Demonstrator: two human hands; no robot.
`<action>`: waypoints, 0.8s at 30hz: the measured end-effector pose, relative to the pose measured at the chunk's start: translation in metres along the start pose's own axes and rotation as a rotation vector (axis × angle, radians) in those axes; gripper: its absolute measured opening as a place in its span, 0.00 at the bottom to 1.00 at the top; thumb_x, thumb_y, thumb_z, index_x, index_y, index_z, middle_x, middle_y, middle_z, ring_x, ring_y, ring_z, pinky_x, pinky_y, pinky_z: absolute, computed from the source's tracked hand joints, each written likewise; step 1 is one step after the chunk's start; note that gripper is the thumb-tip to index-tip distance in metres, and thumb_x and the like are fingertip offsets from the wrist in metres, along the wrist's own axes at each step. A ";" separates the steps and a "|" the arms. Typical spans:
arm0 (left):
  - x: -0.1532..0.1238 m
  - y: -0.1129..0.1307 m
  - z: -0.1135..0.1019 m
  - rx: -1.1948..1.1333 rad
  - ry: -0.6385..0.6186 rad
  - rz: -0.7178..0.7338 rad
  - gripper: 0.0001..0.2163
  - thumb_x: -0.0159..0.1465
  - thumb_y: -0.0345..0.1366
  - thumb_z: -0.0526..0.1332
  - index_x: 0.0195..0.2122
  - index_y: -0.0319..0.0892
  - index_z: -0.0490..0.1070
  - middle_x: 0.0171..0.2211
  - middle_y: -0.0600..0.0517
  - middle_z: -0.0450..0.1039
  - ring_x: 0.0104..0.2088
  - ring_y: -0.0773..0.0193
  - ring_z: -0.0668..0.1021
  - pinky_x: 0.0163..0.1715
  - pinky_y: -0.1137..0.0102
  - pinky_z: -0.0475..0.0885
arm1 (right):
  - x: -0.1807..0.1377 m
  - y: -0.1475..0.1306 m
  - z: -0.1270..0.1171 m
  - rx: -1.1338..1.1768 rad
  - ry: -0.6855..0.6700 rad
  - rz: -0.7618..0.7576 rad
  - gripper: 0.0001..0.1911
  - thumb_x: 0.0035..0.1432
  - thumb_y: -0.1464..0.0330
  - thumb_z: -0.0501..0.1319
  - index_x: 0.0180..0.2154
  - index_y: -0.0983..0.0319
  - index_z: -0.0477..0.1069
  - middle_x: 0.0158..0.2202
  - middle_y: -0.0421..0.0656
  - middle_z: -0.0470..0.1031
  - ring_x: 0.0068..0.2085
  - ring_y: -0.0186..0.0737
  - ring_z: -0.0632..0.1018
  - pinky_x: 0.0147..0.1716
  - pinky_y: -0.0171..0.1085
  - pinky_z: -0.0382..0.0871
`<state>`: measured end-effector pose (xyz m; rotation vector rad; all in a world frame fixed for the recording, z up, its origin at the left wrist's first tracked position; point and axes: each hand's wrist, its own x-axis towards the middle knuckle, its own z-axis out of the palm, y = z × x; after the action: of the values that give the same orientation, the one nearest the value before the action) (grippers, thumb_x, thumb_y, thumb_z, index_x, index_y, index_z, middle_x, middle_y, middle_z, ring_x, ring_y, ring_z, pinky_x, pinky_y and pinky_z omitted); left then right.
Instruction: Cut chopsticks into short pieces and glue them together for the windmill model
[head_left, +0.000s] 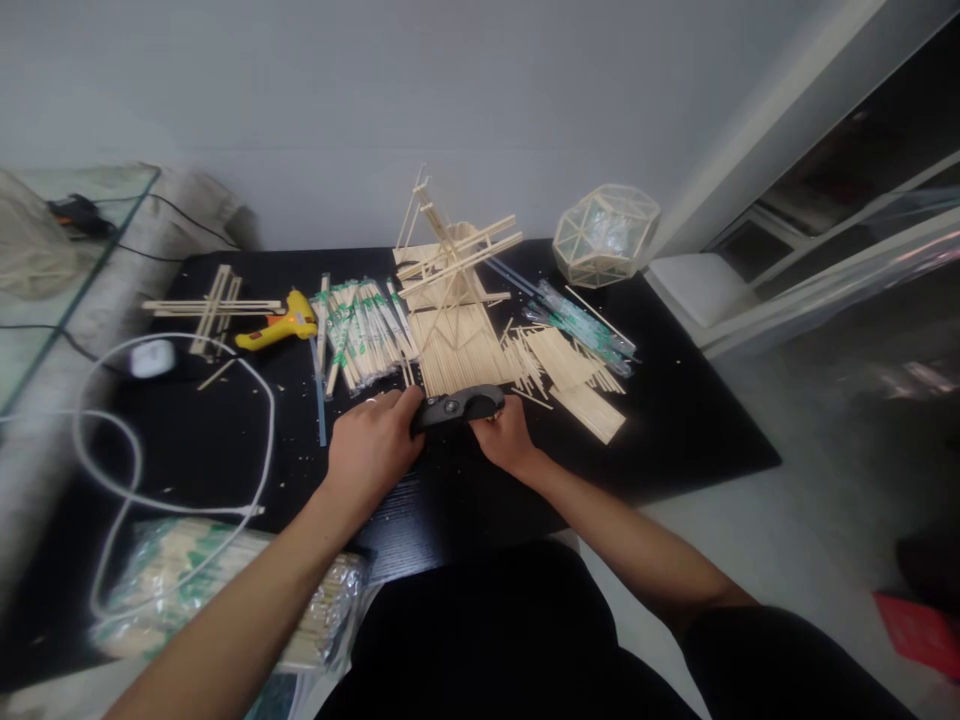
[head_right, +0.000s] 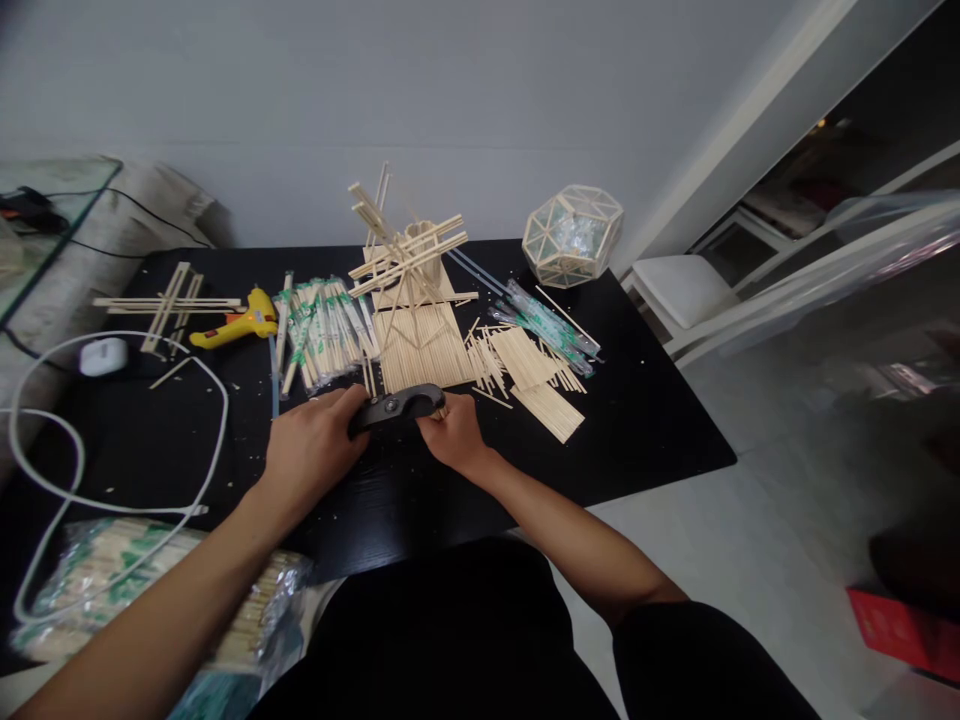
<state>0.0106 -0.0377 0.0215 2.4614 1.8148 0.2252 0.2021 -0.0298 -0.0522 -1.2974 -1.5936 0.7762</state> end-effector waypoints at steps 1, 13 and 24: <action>0.001 -0.002 0.001 -0.038 0.010 -0.011 0.08 0.59 0.32 0.61 0.40 0.44 0.74 0.35 0.48 0.78 0.33 0.56 0.77 0.28 0.67 0.59 | 0.000 -0.002 0.000 0.007 0.016 0.002 0.23 0.61 0.59 0.61 0.18 0.57 0.56 0.17 0.35 0.57 0.23 0.34 0.64 0.25 0.35 0.60; 0.024 -0.049 0.007 -0.745 0.361 -0.341 0.17 0.65 0.50 0.61 0.27 0.42 0.69 0.21 0.57 0.61 0.25 0.66 0.66 0.26 0.71 0.59 | 0.072 -0.023 -0.028 -0.598 -0.288 -0.065 0.30 0.65 0.45 0.61 0.21 0.60 0.63 0.19 0.39 0.66 0.24 0.35 0.67 0.27 0.35 0.55; 0.024 -0.051 0.009 -0.735 0.311 -0.314 0.16 0.67 0.49 0.60 0.30 0.42 0.71 0.23 0.56 0.66 0.26 0.65 0.67 0.29 0.70 0.61 | 0.099 -0.001 -0.013 -0.947 -0.503 -0.487 0.19 0.72 0.54 0.58 0.38 0.64 0.73 0.37 0.51 0.79 0.39 0.46 0.76 0.39 0.40 0.63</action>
<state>-0.0295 0.0010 0.0068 1.6817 1.7479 1.0734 0.2105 0.0642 -0.0208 -1.2623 -2.7393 -0.0195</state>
